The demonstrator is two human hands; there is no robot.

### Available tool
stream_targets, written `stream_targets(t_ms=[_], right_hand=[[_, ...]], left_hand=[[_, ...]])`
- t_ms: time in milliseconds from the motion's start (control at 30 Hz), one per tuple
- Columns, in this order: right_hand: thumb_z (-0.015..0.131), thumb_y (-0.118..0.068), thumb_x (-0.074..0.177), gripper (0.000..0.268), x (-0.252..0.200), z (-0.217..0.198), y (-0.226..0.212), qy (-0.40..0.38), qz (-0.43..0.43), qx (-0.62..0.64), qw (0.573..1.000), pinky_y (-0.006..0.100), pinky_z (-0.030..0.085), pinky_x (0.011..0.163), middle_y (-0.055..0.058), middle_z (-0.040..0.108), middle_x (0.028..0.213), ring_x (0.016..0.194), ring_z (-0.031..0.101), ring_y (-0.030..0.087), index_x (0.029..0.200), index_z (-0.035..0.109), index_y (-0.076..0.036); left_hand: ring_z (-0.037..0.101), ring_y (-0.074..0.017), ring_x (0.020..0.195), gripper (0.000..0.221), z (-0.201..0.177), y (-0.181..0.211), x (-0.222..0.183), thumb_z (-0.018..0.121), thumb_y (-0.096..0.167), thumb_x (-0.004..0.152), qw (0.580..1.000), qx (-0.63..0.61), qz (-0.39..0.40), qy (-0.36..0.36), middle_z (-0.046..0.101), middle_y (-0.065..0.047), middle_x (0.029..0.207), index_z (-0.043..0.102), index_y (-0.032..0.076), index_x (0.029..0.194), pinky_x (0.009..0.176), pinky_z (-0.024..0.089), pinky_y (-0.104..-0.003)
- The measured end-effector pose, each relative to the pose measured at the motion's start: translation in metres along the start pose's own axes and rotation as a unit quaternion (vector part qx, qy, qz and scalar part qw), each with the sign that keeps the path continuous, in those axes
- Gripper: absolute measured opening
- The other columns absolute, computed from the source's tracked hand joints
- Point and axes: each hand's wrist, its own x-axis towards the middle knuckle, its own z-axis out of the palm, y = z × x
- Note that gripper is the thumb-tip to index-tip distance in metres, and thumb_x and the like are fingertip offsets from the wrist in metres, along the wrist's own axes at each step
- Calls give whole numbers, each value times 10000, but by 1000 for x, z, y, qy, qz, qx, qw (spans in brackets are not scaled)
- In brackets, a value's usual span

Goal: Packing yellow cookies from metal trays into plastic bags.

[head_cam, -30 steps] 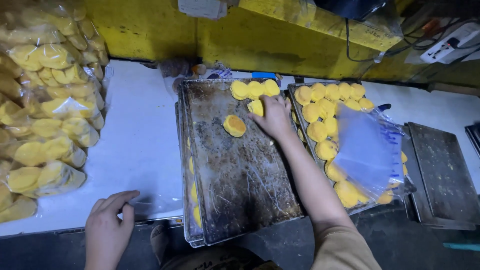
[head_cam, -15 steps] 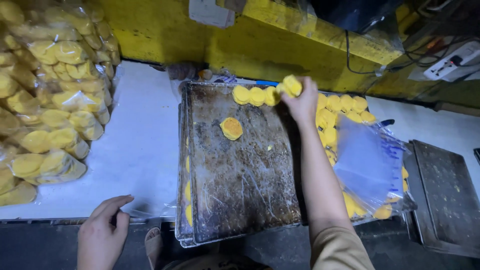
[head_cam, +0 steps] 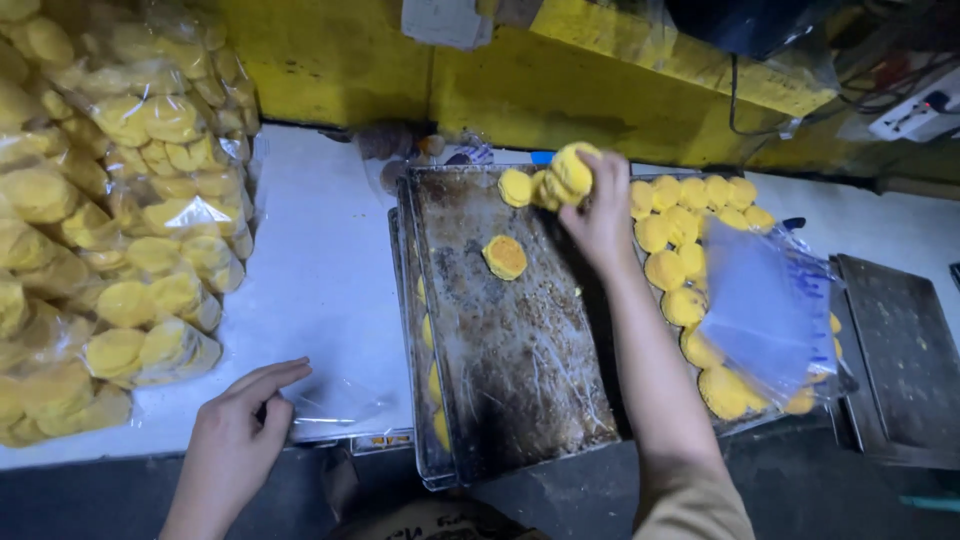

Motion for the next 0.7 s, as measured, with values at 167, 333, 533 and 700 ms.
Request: stream_targets(t_ms=[167, 333, 533, 700], right_hand=[[832, -271, 788, 773, -60, 20, -70, -97, 99, 43, 989, 552, 420, 1111, 196, 417, 1408, 1317, 455, 370, 1413, 410, -100], [941, -96, 597, 991, -54, 34, -81, -40, 208, 94, 973, 549, 432, 1126, 218, 423, 1322, 1334, 466, 505, 1441, 423, -101], [962, 21, 558, 1023, -54, -24, -157, 31, 264, 326, 907, 489, 568, 978, 199, 535, 1359, 1264, 554, 343, 1420, 424, -99], [862, -52, 544, 608, -60, -16, -175, -300, 59, 44, 951, 524, 561, 903, 179, 705, 1033, 1026, 690, 438, 1126, 697, -107]], left_hand=[[647, -135, 667, 494, -38, 58, 44, 502, 95, 877, 984, -52, -79, -153, 708, 29, 978, 826, 227, 1227, 704, 464, -249], [788, -310, 748, 443, 31, 111, 96, 561, 53, 856, 936, -140, 61, -316, 777, -235, 970, 746, 41, 1259, 643, 606, -374], [716, -207, 720, 506, 111, 84, 159, 692, 88, 805, 878, -179, 63, -438, 703, -201, 930, 640, -164, 1241, 597, 578, -290], [636, -132, 594, 450, 119, 79, 164, 533, -53, 801, 845, -244, 26, -476, 595, -69, 825, 678, -7, 1225, 484, 537, -249]])
